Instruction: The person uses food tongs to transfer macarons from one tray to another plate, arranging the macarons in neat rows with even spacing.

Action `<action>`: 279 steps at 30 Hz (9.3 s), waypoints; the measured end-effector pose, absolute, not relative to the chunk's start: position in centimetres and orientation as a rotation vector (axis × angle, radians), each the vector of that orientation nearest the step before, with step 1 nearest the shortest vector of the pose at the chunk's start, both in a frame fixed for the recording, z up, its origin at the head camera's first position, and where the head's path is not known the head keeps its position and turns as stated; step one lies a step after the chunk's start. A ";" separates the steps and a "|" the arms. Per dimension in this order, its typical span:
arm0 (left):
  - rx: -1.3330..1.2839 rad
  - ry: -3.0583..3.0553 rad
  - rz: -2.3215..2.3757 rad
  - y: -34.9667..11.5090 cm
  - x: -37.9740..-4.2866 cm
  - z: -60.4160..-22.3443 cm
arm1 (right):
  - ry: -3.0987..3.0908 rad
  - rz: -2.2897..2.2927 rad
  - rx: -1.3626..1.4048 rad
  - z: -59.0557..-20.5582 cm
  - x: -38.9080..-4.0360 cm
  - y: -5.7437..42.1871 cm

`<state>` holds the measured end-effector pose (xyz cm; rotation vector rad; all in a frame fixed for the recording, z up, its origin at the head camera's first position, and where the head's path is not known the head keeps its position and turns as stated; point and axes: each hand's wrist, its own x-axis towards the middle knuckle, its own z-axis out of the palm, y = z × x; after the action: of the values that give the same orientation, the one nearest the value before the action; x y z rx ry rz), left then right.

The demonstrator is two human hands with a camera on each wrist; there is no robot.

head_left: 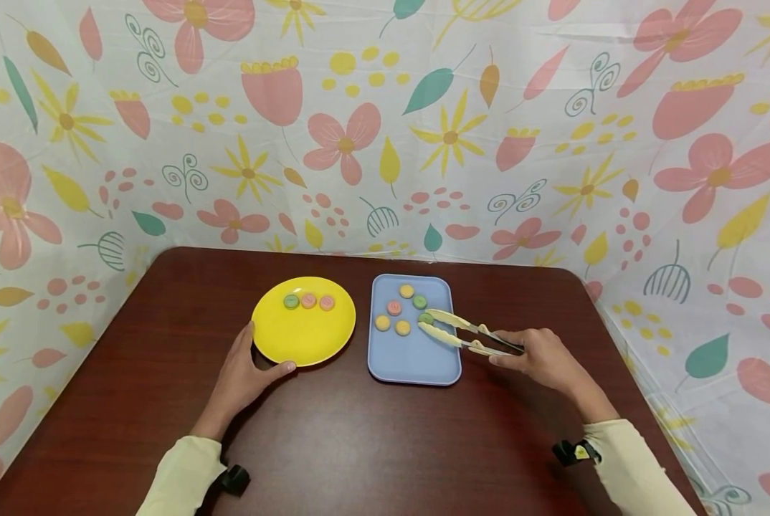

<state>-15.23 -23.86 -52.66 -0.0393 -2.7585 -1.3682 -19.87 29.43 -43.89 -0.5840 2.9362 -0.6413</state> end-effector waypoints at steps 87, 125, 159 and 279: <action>-0.006 -2.783 -1.325 -24.1 -15.4 -52.6 | 2.668 -0.548 -1.202 -38.2 -27.9 9.6; -0.039 -2.756 -1.345 -23.7 -15.4 -52.7 | 2.640 -0.546 -1.126 -41.2 -27.5 7.6; -0.045 -2.735 -1.351 -23.8 -15.4 -52.5 | 2.865 -0.584 -0.768 -38.7 -22.4 22.3; -0.008 -2.780 -1.327 -23.8 -15.4 -52.7 | 2.708 -0.679 -1.148 -43.0 -25.7 11.9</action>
<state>-15.39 -23.75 -52.71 -0.0083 -2.7795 -1.3270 -25.70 11.86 -43.00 -1.1483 2.7078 -0.6792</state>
